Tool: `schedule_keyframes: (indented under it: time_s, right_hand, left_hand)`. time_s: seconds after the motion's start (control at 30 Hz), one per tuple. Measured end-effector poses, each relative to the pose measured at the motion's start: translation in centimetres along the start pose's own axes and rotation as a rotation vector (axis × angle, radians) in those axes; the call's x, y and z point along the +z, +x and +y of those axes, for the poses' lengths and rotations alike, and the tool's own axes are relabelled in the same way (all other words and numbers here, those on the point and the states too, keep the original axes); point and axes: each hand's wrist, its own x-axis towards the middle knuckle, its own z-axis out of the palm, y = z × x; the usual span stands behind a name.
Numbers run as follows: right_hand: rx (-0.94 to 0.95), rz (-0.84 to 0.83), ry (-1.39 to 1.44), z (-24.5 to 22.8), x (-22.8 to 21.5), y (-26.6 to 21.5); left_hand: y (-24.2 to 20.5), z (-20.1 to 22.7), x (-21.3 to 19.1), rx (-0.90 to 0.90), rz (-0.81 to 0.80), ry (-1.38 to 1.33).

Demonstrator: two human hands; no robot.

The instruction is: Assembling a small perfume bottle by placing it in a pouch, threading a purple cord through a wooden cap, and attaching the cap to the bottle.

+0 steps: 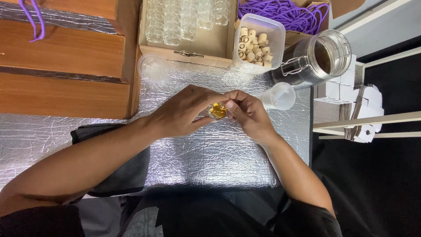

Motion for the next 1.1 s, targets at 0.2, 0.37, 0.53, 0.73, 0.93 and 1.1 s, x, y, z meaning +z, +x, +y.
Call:
schedule_keyframes:
  time_s: [0.2, 0.37, 0.53, 0.73, 0.93, 1.1]
  right_hand:
    - [0.021, 0.019, 0.08, -0.1, 0.4, 0.3]
    - [0.045, 0.077, 0.169, 0.0, 0.4, 0.6]
    - [0.038, 0.107, 0.241, -0.3, 0.6, 0.9]
    - [0.034, 0.128, 0.256, -0.2, 0.8, 1.1]
    - [-0.049, 0.095, 0.111, 0.5, 1.0, 1.0]
    - [-0.142, 0.217, 0.025, 1.0, 0.8, 1.0]
  left_hand:
    - [-0.4, -0.3, 0.4, -0.019, 0.016, 0.005]
    - [-0.4, -0.6, 0.2, -0.046, 0.023, -0.034]
    - [-0.2, -0.7, -0.2, -0.081, 0.069, -0.026]
    - [-0.1, -0.5, -0.6, -0.146, 0.102, -0.034]
    - [-0.3, -0.5, -1.5, -0.147, 0.293, -0.12]
    - [0.0, 0.3, -1.9, -0.06, 0.157, -0.109]
